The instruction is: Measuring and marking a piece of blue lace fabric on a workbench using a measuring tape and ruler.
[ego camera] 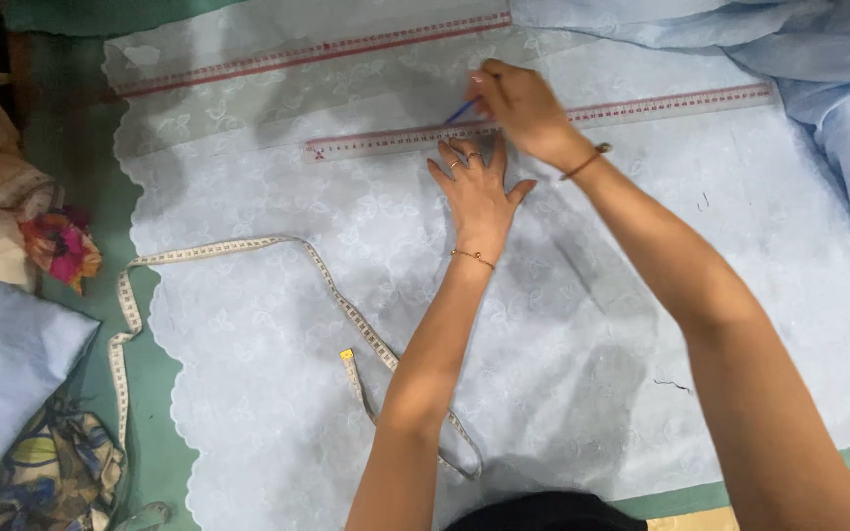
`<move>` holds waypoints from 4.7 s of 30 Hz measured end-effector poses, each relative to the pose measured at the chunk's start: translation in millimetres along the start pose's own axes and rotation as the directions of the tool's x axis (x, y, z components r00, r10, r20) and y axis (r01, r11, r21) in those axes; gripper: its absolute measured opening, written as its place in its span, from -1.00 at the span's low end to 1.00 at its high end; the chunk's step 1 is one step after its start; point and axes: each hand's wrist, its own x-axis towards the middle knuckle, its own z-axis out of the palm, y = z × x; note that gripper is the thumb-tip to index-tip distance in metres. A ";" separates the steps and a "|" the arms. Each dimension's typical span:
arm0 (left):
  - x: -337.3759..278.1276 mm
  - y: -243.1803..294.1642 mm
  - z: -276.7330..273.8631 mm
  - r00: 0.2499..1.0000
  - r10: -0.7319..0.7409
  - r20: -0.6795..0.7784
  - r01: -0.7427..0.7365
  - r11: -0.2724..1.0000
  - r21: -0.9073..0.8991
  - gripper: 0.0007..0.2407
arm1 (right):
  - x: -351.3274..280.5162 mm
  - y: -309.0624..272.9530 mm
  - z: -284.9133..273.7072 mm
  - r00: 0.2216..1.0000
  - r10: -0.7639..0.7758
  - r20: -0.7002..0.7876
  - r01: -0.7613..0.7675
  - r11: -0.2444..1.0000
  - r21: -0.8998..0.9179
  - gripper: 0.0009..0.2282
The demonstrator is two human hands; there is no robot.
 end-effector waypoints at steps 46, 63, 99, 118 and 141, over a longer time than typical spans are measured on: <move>31.5 212.0 43.2 0.963 -0.166 0.211 0.138 0.980 0.143 -0.31 | -106.2 243.2 -337.0 0.998 0.036 0.056 -0.036 0.999 0.001 -0.69; -146.0 187.2 4.6 0.992 -0.084 -0.098 0.063 0.978 -0.201 -0.37 | -121.7 190.2 -230.4 0.956 -0.274 0.109 0.294 0.859 -0.420 -0.74; -415.6 -294.6 -195.8 0.460 -0.815 -0.354 0.148 0.463 -0.874 -0.88 | -370.3 -29.9 -18.9 0.992 -0.124 0.006 0.114 0.890 -0.441 -0.83; -269.9 -334.3 -68.6 0.892 -0.429 -0.146 0.414 0.902 -0.120 -0.35 | -326.5 -73.2 42.0 0.975 -0.204 -0.085 0.135 0.855 -0.500 -0.88; -61.0 -401.6 -15.9 0.942 -0.302 -0.144 0.311 0.949 0.044 -0.56 | -249.4 -86.6 80.3 0.965 -0.260 -0.007 0.218 0.824 -0.523 -0.88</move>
